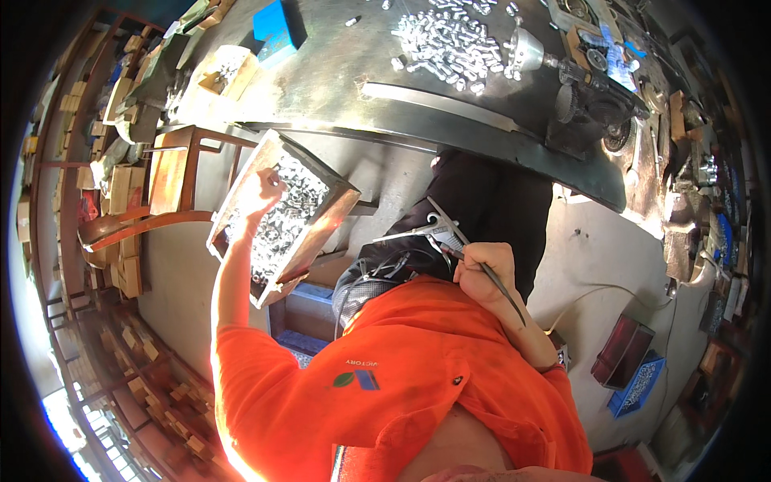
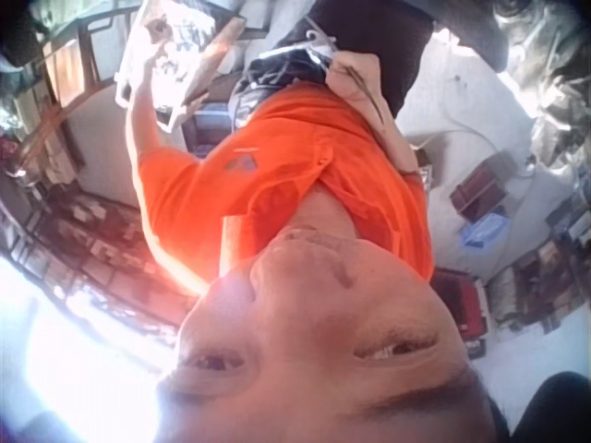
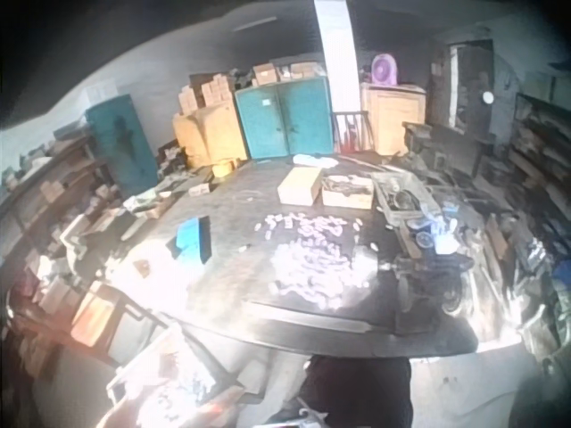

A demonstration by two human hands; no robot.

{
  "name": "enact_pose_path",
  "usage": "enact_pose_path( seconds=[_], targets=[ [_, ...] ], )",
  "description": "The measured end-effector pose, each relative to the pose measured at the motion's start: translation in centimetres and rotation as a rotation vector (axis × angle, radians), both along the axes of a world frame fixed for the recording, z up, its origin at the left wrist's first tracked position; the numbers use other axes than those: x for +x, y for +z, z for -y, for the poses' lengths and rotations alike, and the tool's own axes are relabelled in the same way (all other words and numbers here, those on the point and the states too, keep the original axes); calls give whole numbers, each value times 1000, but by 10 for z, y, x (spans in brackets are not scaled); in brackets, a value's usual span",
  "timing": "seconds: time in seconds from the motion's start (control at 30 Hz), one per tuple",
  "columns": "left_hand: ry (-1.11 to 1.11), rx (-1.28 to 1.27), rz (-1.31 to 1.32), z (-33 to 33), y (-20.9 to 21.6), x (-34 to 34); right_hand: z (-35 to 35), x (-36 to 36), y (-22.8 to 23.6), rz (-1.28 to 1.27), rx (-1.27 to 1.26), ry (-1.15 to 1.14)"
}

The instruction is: The person picks up small metal bolts from a wooden tray and measures them using a vernier caliper. They repeatedly open the caliper, place a bolt inside, and then drop the bolt onto a metal workbench, continuing this process for multiple items.

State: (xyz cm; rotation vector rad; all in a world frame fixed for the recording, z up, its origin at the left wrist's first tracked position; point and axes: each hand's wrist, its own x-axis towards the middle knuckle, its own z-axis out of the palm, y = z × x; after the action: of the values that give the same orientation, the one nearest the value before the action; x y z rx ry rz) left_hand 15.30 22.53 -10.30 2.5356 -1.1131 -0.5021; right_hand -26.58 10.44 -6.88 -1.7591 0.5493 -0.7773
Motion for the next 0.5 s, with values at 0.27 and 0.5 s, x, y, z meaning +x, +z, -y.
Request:
enact_pose_path(
  seconds=[0.27, 0.5],
  targets=[
    [-116, -482, -1210, 37, 41, -153, 4, 3, 4, 8, -36, 51],
    [-42, -339, -1946, 59, 29, -233, 6, -10, 10, 36, 21, -16]
  ],
)
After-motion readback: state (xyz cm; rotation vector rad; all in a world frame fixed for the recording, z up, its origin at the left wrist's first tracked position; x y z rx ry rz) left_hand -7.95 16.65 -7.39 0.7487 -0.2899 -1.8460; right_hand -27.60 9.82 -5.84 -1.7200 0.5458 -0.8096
